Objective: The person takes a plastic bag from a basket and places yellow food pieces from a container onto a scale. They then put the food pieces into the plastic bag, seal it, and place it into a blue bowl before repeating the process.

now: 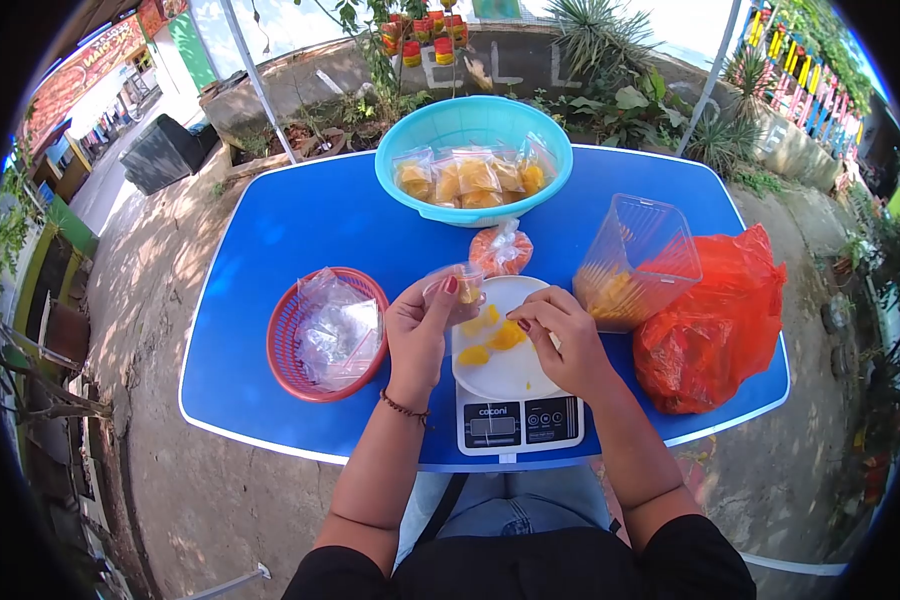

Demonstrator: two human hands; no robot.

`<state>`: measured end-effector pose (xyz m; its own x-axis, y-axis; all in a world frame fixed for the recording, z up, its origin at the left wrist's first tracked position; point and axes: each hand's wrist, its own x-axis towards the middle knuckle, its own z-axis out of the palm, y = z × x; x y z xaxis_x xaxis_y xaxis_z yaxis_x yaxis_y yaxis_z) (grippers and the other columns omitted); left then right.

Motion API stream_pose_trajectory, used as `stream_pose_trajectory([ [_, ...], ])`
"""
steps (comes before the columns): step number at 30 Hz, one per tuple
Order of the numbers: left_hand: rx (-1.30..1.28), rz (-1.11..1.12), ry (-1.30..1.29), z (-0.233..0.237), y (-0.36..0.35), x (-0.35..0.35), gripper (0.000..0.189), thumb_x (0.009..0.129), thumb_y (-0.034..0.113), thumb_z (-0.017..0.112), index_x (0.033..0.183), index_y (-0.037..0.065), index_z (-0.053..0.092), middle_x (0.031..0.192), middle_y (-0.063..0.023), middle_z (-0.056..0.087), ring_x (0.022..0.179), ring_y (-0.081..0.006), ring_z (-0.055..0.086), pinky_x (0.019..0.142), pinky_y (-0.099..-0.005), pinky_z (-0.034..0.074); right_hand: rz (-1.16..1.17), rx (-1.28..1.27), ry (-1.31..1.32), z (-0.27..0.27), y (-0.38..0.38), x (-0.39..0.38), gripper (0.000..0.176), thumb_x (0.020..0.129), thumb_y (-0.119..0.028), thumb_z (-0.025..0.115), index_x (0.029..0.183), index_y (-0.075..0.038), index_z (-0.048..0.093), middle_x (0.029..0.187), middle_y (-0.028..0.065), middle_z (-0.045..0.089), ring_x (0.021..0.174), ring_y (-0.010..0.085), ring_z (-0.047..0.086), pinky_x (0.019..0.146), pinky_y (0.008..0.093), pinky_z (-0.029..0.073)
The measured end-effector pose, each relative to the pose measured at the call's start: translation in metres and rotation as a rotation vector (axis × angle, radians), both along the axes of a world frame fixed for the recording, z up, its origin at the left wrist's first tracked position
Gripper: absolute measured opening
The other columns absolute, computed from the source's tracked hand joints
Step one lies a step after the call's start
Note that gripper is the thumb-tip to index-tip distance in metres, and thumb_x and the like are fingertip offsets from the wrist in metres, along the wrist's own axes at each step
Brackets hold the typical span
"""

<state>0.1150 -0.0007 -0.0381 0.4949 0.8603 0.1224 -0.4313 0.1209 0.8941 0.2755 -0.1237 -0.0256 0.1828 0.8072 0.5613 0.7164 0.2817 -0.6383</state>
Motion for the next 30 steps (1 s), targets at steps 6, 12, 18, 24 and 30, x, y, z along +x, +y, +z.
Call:
stream_pose_trajectory([
  [6,0.195,-0.140,0.103,-0.001,-0.008,-0.001,0.027,0.091,0.007,0.074,0.114,-0.005,0.069,0.103,-0.0127,0.074,0.091,-0.0146,0.072,0.080,-0.0261,0.059,-0.068,0.256,0.559,-0.012,-0.001,-0.005,0.012,0.093,0.009,0.062,0.104,0.004,0.063,0.096,0.0104,0.066,0.092,0.0155,0.067,0.080,0.0265,0.056],
  [12,0.266,-0.269,0.200,0.004,-0.014,0.001,0.031,0.086,0.001,0.077,0.115,-0.006,0.069,0.102,-0.0130,0.075,0.093,-0.0140,0.071,0.084,-0.0258,0.058,0.055,0.370,0.492,-0.007,-0.005,-0.003,0.013,0.092,0.009,0.065,0.104,0.006,0.062,0.100,0.0117,0.065,0.093,0.0162,0.066,0.082,0.0259,0.055],
  [18,0.322,-0.331,0.202,-0.003,-0.012,0.000,0.031,0.088,0.003,0.075,0.117,-0.005,0.069,0.105,-0.0121,0.075,0.096,-0.0143,0.071,0.085,-0.0261,0.058,0.087,0.284,0.128,-0.007,-0.003,0.007,0.014,0.089,-0.001,0.070,0.103,0.002,0.068,0.102,0.0123,0.066,0.093,0.0185,0.063,0.079,0.0302,0.052],
  [24,0.110,-0.122,-0.009,0.001,-0.008,0.001,0.023,0.099,0.014,0.064,0.115,-0.002,0.066,0.109,-0.0152,0.073,0.100,-0.0223,0.072,0.087,-0.0333,0.059,-0.077,0.056,0.062,-0.005,-0.003,-0.002,0.022,0.089,-0.012,0.070,0.110,-0.008,0.071,0.108,0.0102,0.066,0.097,0.0270,0.058,0.088,0.0391,0.047],
  [30,-0.132,-0.046,-0.231,-0.006,0.007,-0.001,0.021,0.103,0.023,0.059,0.108,0.003,0.062,0.114,-0.0217,0.070,0.103,-0.0326,0.071,0.089,-0.0434,0.060,0.000,-0.150,-0.456,-0.002,-0.004,-0.022,0.029,0.086,-0.023,0.073,0.114,-0.015,0.071,0.128,0.0053,0.063,0.117,0.0281,0.052,0.099,0.0440,0.042],
])
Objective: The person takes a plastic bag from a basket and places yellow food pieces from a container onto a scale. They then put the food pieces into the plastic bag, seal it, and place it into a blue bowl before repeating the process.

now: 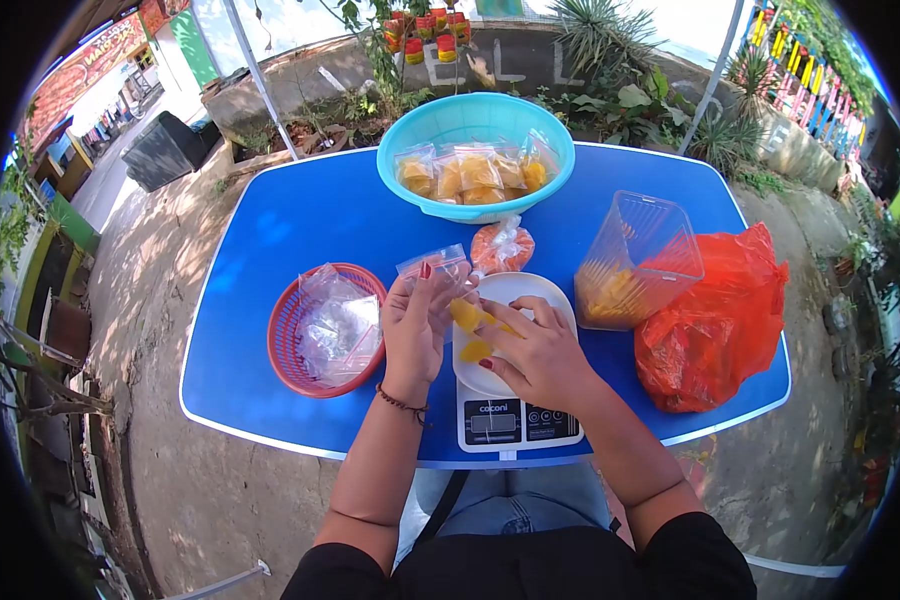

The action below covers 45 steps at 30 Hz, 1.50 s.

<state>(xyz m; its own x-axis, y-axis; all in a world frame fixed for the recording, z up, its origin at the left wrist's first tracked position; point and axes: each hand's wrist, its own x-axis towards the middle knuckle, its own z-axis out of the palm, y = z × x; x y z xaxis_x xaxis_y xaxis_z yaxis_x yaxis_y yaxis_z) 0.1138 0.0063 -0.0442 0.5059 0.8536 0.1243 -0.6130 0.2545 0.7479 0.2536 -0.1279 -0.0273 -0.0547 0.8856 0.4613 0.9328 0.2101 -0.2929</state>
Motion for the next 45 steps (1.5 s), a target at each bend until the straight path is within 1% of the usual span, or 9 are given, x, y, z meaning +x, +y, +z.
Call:
stream_pose_trajectory([
  [11,-0.003,-0.050,0.003,0.004,-0.003,0.001,0.024,0.102,0.022,0.060,0.110,0.000,0.066,0.108,-0.0208,0.071,0.094,-0.0274,0.072,0.082,-0.0367,0.059,0.065,0.006,0.222,-0.004,0.001,0.011,0.020,0.078,-0.010,0.079,0.096,-0.010,0.071,0.111,0.0024,0.070,0.116,0.0257,0.056,0.099,0.0398,0.042],
  [17,0.088,-0.038,0.144,0.004,-0.006,0.000,0.023,0.098,0.014,0.065,0.111,-0.004,0.066,0.105,-0.0167,0.073,0.093,-0.0223,0.073,0.084,-0.0326,0.059,0.049,0.037,0.559,0.003,0.000,0.013,0.013,0.083,-0.001,0.073,0.095,-0.004,0.069,0.094,0.0080,0.069,0.092,0.0259,0.065,0.083,0.0375,0.052],
  [26,0.545,-0.029,0.432,0.002,-0.022,0.004,0.028,0.086,-0.003,0.076,0.112,-0.005,0.067,0.104,-0.0141,0.074,0.097,-0.0169,0.072,0.085,-0.0271,0.059,-0.072,0.564,1.040,-0.009,0.002,0.007,0.014,0.086,0.009,0.067,0.099,0.005,0.067,0.098,0.0136,0.069,0.085,0.0232,0.069,0.076,0.0296,0.054],
  [29,0.631,-0.056,0.470,0.003,-0.024,0.003,0.032,0.084,0.001,0.080,0.113,-0.004,0.068,0.105,-0.0130,0.074,0.096,-0.0158,0.072,0.085,-0.0272,0.059,0.026,0.584,0.543,-0.005,0.001,0.020,0.017,0.084,0.007,0.071,0.101,0.002,0.069,0.103,0.0135,0.069,0.087,0.0218,0.067,0.076,0.0307,0.053],
  [32,0.630,-0.106,0.453,0.009,-0.025,0.002,0.032,0.084,0.002,0.080,0.113,-0.004,0.068,0.104,-0.0128,0.075,0.096,-0.0144,0.071,0.085,-0.0264,0.058,0.067,0.492,0.326,0.008,0.000,0.024,0.018,0.084,0.003,0.071,0.101,-0.001,0.071,0.105,0.0113,0.069,0.089,0.0214,0.063,0.079,0.0318,0.051],
  [35,0.582,-0.048,0.438,0.000,-0.023,0.005,0.031,0.087,0.003,0.078,0.115,-0.004,0.067,0.103,-0.0119,0.075,0.095,-0.0131,0.071,0.084,-0.0259,0.057,-0.002,0.444,0.658,0.011,-0.001,0.011,0.019,0.084,0.000,0.069,0.102,-0.004,0.071,0.107,0.0081,0.069,0.090,0.0228,0.060,0.082,0.0326,0.049],
  [38,0.457,0.142,0.354,0.005,-0.023,0.007,0.024,0.092,0.009,0.074,0.113,-0.002,0.067,0.101,-0.0114,0.075,0.092,-0.0122,0.071,0.081,-0.0254,0.057,-0.148,0.150,0.688,0.007,-0.003,0.015,0.024,0.084,-0.001,0.067,0.107,-0.007,0.072,0.113,0.0084,0.066,0.095,0.0259,0.059,0.088,0.0359,0.048],
  [41,0.359,0.188,0.300,-0.001,-0.012,0.004,0.021,0.098,0.017,0.068,0.110,0.000,0.066,0.100,-0.0120,0.074,0.087,-0.0129,0.071,0.078,-0.0262,0.057,0.026,0.061,0.179,-0.004,0.002,0.020,0.026,0.084,-0.005,0.068,0.109,-0.008,0.072,0.117,0.0077,0.065,0.103,0.0275,0.057,0.093,0.0386,0.047],
  [45,0.183,0.158,0.224,0.004,-0.009,0.003,0.020,0.102,0.021,0.061,0.107,0.002,0.064,0.100,-0.0151,0.073,0.086,-0.0184,0.072,0.079,-0.0294,0.058,-0.021,0.073,0.068,0.001,0.000,0.000,0.024,0.082,-0.008,0.070,0.106,-0.009,0.073,0.115,0.0064,0.067,0.106,0.0274,0.056,0.096,0.0402,0.046],
])
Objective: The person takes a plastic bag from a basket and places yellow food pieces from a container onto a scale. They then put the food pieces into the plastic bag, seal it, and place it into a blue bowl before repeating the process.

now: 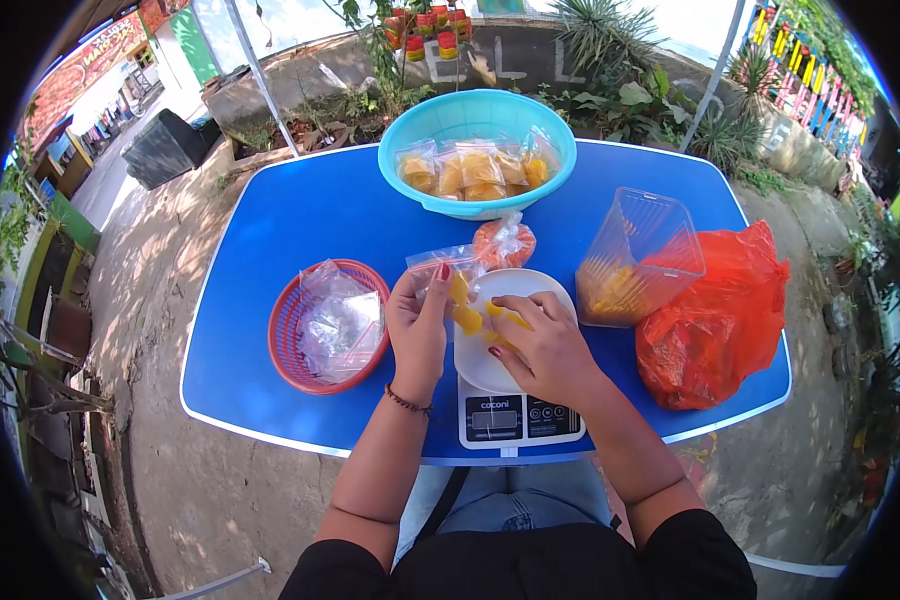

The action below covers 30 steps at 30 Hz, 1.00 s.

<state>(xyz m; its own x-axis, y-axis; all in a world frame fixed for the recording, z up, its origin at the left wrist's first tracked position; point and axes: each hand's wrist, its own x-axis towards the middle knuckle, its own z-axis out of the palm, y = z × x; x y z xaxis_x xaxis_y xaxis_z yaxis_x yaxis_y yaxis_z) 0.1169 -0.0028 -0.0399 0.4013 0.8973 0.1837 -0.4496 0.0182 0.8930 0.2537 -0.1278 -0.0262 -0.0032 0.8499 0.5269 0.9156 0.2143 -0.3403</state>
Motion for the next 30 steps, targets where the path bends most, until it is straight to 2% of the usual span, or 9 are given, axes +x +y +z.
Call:
stream_pose_trajectory([
  [2,-0.034,-0.001,-0.044,-0.002,0.002,0.000,0.019,0.102,0.020,0.060,0.107,0.002,0.064,0.100,-0.0158,0.073,0.088,-0.0193,0.072,0.079,-0.0302,0.058,0.023,-0.001,-0.027,-0.002,0.001,0.001,0.024,0.080,-0.006,0.073,0.103,-0.009,0.073,0.114,0.0064,0.068,0.105,0.0278,0.056,0.093,0.0392,0.047],
  [8,-0.065,-0.063,-0.053,-0.006,0.005,0.000,0.019,0.102,0.018,0.060,0.109,0.001,0.064,0.100,-0.0164,0.073,0.092,-0.0217,0.072,0.083,-0.0330,0.058,0.053,0.055,0.069,-0.005,0.004,0.011,0.018,0.084,-0.003,0.069,0.100,-0.010,0.074,0.107,0.0045,0.068,0.101,0.0258,0.058,0.092,0.0383,0.049],
  [11,-0.048,-0.131,-0.034,0.002,-0.001,0.001,0.020,0.100,0.016,0.062,0.111,-0.001,0.064,0.100,-0.0153,0.073,0.092,-0.0218,0.073,0.085,-0.0332,0.059,0.022,0.068,0.357,-0.004,0.003,0.013,0.017,0.084,0.004,0.069,0.096,-0.006,0.073,0.102,0.0090,0.067,0.091,0.0242,0.063,0.084,0.0332,0.052],
  [14,0.001,-0.182,0.019,0.008,-0.008,-0.001,0.022,0.097,0.009,0.067,0.114,-0.003,0.065,0.103,-0.0135,0.073,0.094,-0.0192,0.073,0.085,-0.0300,0.060,-0.100,0.216,0.595,-0.005,0.003,0.016,0.011,0.090,0.007,0.066,0.099,0.000,0.068,0.098,0.0110,0.067,0.087,0.0193,0.066,0.081,0.0281,0.053],
  [17,0.090,-0.232,0.098,0.009,-0.010,0.000,0.026,0.092,0.005,0.072,0.115,-0.005,0.066,0.105,-0.0130,0.073,0.095,-0.0170,0.072,0.084,-0.0273,0.060,-0.039,0.353,0.977,-0.013,0.003,0.020,0.010,0.094,0.007,0.063,0.104,0.003,0.063,0.098,0.0095,0.066,0.092,0.0136,0.066,0.084,0.0250,0.053],
  [18,0.118,-0.250,0.131,0.007,-0.012,0.000,0.028,0.090,0.003,0.074,0.115,-0.005,0.066,0.105,-0.0130,0.073,0.095,-0.0165,0.072,0.083,-0.0267,0.060,0.007,0.379,0.981,-0.011,0.002,0.020,0.012,0.096,0.007,0.061,0.108,0.006,0.059,0.098,0.0076,0.065,0.095,0.0115,0.064,0.088,0.0254,0.052],
  [21,0.161,-0.301,0.201,0.005,-0.015,0.001,0.032,0.087,0.004,0.078,0.115,-0.005,0.067,0.106,-0.0133,0.074,0.096,-0.0157,0.072,0.085,-0.0264,0.060,0.039,0.465,0.949,-0.009,0.001,0.015,0.011,0.093,0.005,0.066,0.103,0.003,0.063,0.098,0.0091,0.066,0.092,0.0134,0.063,0.082,0.0258,0.051],
  [27,0.280,-0.354,0.216,0.003,-0.016,0.002,0.033,0.086,0.000,0.077,0.117,-0.006,0.066,0.107,-0.0142,0.073,0.098,-0.0159,0.071,0.086,-0.0274,0.059,0.051,0.304,0.433,0.003,0.001,0.024,0.013,0.082,0.000,0.073,0.094,-0.004,0.069,0.094,0.0059,0.066,0.083,0.0185,0.058,0.069,0.0304,0.045],
  [30,0.216,-0.336,0.199,0.002,-0.017,0.002,0.032,0.088,0.003,0.076,0.117,-0.005,0.066,0.105,-0.0122,0.073,0.096,-0.0147,0.071,0.084,-0.0260,0.059,-0.012,0.266,0.573,0.010,-0.003,0.019,0.016,0.081,-0.002,0.071,0.097,-0.005,0.070,0.094,0.0053,0.065,0.084,0.0193,0.057,0.072,0.0323,0.045],
])
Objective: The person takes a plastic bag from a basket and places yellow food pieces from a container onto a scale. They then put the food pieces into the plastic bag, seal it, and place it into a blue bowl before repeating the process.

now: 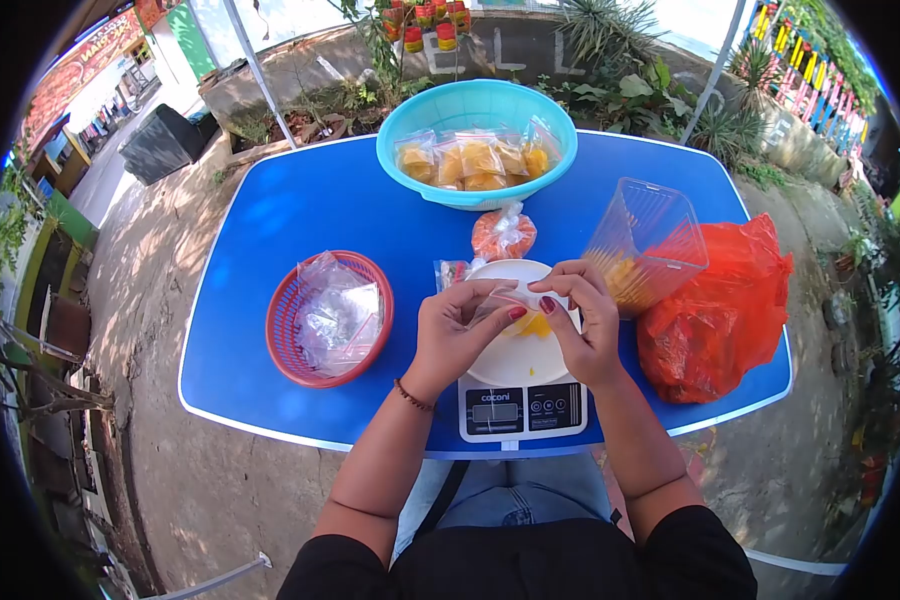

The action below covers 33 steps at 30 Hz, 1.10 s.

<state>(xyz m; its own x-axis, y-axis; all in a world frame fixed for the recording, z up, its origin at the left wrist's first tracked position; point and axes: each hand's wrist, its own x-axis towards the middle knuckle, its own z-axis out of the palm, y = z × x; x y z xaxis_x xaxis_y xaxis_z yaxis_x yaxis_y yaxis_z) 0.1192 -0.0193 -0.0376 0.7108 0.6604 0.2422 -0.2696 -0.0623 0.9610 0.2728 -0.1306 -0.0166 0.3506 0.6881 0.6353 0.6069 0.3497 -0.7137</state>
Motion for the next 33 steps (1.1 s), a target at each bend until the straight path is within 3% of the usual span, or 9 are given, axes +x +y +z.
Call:
stream_pose_trajectory([
  [3,-0.059,0.135,-0.080,0.001,0.002,0.002,0.030,0.091,0.007,0.074,0.117,-0.004,0.066,0.103,-0.0100,0.074,0.092,-0.0130,0.071,0.080,-0.0246,0.059,-0.083,-0.327,0.031,0.003,-0.001,0.005,0.018,0.080,-0.005,0.071,0.098,-0.005,0.072,0.097,0.0077,0.063,0.088,0.0232,0.058,0.077,0.0352,0.048],
  [6,-0.064,0.192,-0.047,0.004,0.007,-0.001,0.027,0.095,0.008,0.070,0.118,-0.004,0.066,0.106,-0.0101,0.074,0.093,-0.0115,0.069,0.080,-0.0243,0.058,-0.127,-0.360,-0.429,-0.007,-0.002,0.007,0.017,0.080,-0.005,0.071,0.097,-0.006,0.071,0.097,0.0079,0.063,0.091,0.0262,0.059,0.082,0.0385,0.051],
  [12,-0.165,0.155,-0.082,0.002,0.009,-0.001,0.029,0.095,0.011,0.070,0.119,-0.004,0.065,0.105,-0.0104,0.074,0.091,-0.0109,0.070,0.078,-0.0235,0.057,0.002,-0.392,-0.373,-0.009,0.000,0.008,0.020,0.078,-0.001,0.074,0.097,-0.007,0.072,0.093,0.0062,0.066,0.091,0.0279,0.061,0.082,0.0395,0.050],
  [15,-0.197,0.133,-0.097,0.007,0.008,-0.003,0.029,0.095,0.011,0.070,0.121,-0.004,0.064,0.104,-0.0106,0.074,0.092,-0.0112,0.070,0.078,-0.0234,0.057,0.048,-0.374,-0.247,-0.014,0.002,0.011,0.019,0.080,0.001,0.073,0.097,-0.006,0.072,0.098,0.0065,0.067,0.081,0.0250,0.061,0.074,0.0354,0.051],
  [18,-0.225,0.062,-0.148,0.005,0.009,-0.004,0.028,0.095,0.010,0.070,0.119,-0.004,0.065,0.104,-0.0113,0.074,0.093,-0.0125,0.071,0.078,-0.0240,0.058,-0.017,-0.244,-0.099,-0.006,0.003,0.007,0.015,0.085,0.003,0.069,0.099,-0.003,0.070,0.087,0.0086,0.067,0.080,0.0223,0.063,0.070,0.0326,0.051],
  [24,-0.088,0.012,0.019,0.003,0.004,-0.003,0.026,0.092,0.003,0.070,0.116,-0.006,0.066,0.104,-0.0141,0.074,0.096,-0.0180,0.073,0.082,-0.0278,0.060,-0.138,0.188,0.237,-0.018,0.007,0.003,0.013,0.087,0.004,0.070,0.100,-0.001,0.070,0.087,0.0069,0.067,0.067,0.0127,0.058,0.062,0.0258,0.048],
  [33,-0.087,-0.084,0.011,0.002,0.001,-0.001,0.033,0.088,0.003,0.076,0.119,-0.006,0.066,0.109,-0.0167,0.073,0.099,-0.0170,0.071,0.086,-0.0261,0.059,-0.068,0.133,-0.093,-0.001,0.001,0.000,0.017,0.080,0.006,0.075,0.095,-0.001,0.072,0.091,0.0084,0.073,0.080,0.0200,0.064,0.065,0.0294,0.051],
])
